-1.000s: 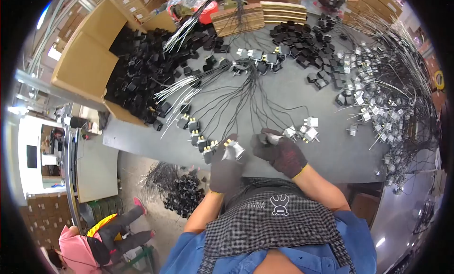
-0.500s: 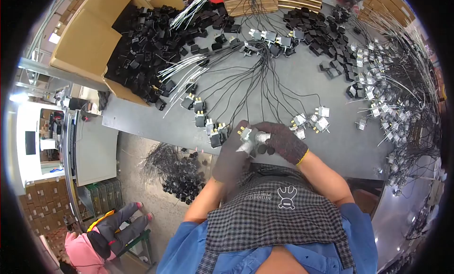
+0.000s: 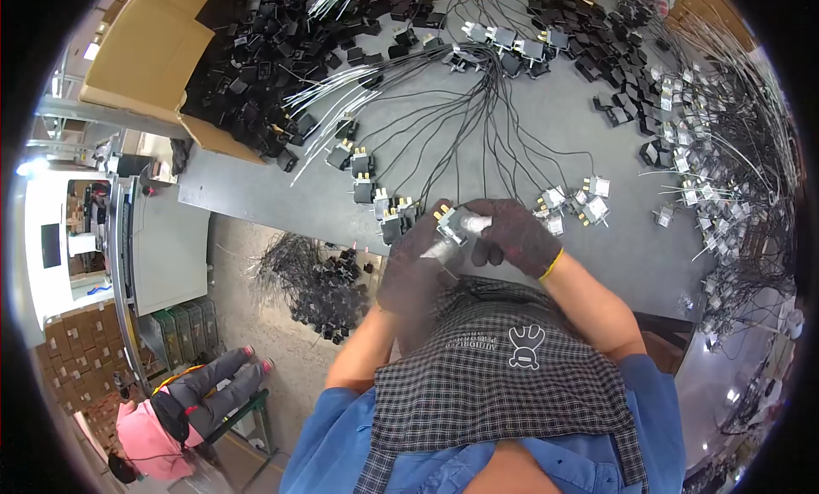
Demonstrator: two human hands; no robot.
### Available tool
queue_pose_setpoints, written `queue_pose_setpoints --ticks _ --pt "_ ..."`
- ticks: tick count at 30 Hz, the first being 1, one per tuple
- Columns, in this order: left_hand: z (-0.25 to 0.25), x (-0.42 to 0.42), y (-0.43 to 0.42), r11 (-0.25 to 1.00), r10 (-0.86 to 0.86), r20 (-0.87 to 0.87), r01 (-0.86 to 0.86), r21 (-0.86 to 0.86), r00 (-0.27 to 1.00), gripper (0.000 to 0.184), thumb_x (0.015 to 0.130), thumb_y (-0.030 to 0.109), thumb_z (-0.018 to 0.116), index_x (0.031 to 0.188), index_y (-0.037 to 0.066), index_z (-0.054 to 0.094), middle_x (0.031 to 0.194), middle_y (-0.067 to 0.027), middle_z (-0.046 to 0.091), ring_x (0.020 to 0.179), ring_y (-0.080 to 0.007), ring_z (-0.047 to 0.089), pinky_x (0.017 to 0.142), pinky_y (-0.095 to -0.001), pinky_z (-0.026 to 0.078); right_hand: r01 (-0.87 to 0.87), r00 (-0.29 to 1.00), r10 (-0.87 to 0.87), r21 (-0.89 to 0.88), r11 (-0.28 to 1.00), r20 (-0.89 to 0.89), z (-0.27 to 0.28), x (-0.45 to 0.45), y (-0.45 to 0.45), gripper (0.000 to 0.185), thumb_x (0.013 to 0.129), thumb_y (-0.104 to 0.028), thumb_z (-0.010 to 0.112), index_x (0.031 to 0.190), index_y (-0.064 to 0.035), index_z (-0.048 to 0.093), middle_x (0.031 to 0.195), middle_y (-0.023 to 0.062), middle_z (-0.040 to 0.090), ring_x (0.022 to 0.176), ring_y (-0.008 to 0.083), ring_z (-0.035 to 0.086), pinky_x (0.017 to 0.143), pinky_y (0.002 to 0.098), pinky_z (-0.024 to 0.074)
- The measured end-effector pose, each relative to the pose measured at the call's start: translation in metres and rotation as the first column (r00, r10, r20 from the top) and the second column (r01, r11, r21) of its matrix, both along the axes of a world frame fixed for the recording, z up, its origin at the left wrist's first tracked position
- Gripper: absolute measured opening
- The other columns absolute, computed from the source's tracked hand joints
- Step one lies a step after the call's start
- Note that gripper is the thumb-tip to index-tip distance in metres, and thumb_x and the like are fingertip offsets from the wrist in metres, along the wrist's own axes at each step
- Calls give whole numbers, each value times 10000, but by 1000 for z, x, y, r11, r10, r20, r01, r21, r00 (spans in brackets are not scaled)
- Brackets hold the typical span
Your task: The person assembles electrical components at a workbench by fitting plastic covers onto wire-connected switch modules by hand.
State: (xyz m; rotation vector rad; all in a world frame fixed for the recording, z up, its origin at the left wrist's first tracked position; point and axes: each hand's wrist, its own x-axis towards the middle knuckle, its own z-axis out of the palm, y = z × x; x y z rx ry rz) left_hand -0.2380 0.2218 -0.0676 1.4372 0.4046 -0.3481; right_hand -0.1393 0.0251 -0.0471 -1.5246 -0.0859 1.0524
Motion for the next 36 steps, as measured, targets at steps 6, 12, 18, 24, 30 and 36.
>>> queue_pose_setpoints --ticks 6,12,18,24,30,36 --pt "-5 11 -13 969 -225 205 198 145 953 561 999 128 665 1541 38 550 1144 -87 722 984 -177 687 888 -341 552 357 804 -76 377 855 -589 -68 21 36 527 1075 -443 545 1240 34 694 1179 187 772 1038 270 762 955 387 615" --pt "0 37 23 876 -460 372 345 336 806 584 967 132 719 1527 53 577 1506 -190 586 1343 -265 598 1072 -411 510 378 798 -79 394 838 -597 -80 20 45 541 1073 -418 509 1221 65 700 1153 190 774 997 290 766 883 441 637" --pt "-15 49 35 809 -569 287 462 363 770 607 984 144 716 1556 33 544 1364 -184 683 1288 -265 634 1100 -413 493 484 788 -153 446 753 -597 -75 13 45 507 1080 -408 506 1213 39 706 1138 178 762 1003 281 759 900 445 626" --pt "-3 46 48 978 -161 384 200 -65 909 754 905 505 747 1466 15 634 1159 -132 747 827 -147 730 674 -301 575 421 858 -291 256 870 -423 -41 11 39 294 1117 -205 541 1310 -24 669 1249 98 731 1111 208 714 929 381 607" --pt "-11 58 112 926 77 -8 -69 372 997 534 879 112 604 1396 -2 676 948 -88 739 609 -116 579 519 -273 456 590 475 -761 482 648 441 -46 83 -75 442 848 8 784 1274 -81 707 1224 60 742 1041 158 717 857 350 610" --pt "-38 6 33 688 -131 696 -440 577 706 532 894 38 723 1420 -8 658 1259 -171 765 1111 -234 753 969 -383 583 881 136 196 -209 425 971 -89 206 -201 384 929 -225 707 1302 -133 703 1290 157 732 1207 366 677 1030 474 538"
